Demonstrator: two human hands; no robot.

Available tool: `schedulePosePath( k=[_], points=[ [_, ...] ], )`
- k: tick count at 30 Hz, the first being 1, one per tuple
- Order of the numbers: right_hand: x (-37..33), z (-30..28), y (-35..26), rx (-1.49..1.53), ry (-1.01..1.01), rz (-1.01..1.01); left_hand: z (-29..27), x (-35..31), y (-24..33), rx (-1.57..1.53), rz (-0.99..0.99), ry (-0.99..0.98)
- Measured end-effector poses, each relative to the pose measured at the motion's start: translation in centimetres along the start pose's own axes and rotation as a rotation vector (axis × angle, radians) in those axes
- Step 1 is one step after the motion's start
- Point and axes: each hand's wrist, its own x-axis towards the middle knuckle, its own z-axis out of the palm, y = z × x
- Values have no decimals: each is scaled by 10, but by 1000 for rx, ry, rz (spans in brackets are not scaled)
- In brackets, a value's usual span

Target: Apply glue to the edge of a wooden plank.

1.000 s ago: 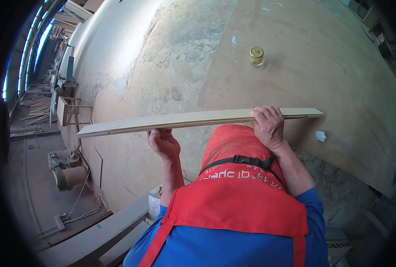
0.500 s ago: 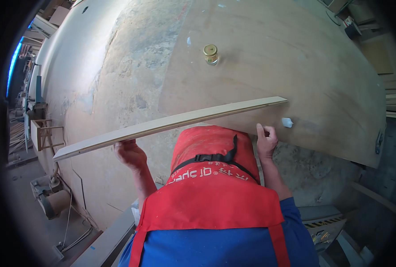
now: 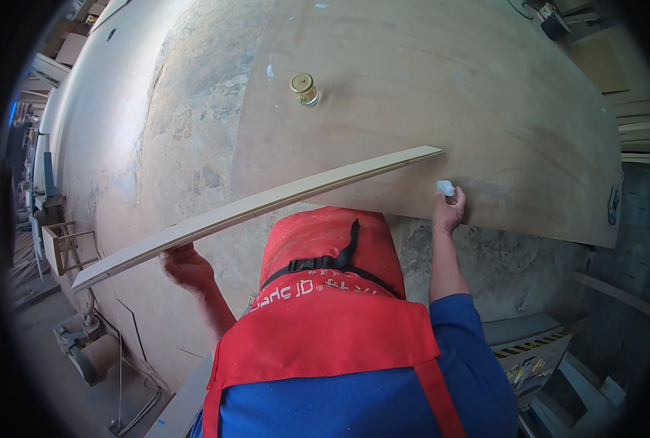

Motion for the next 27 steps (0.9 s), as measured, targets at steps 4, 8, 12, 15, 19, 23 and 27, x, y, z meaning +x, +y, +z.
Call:
schedulePosePath(
  k=[4,8,12,15,19,23,27],
  points=[
    [26,-1,29,5,-26,-33,15,1,-9,-76,70,73],
    [34,-9,23,-131,-39,30,13,-4,-6,-91,37,-18],
    [25,0,-2,18,-65,-51,28,-11,0,-36,26,114],
    [-26,0,-92,303,-207,-112,31,-13,4,-21,27,148],
    [-99,4,-221,336,-547,-233,35,-11,7,-67,13,134],
    [-181,34,-317,393,-992,-430,28,-15,3,-64,-15,94],
    [-237,62,-400,196,-1163,-915,30,-17,5,-43,-74,102]
  ],
)
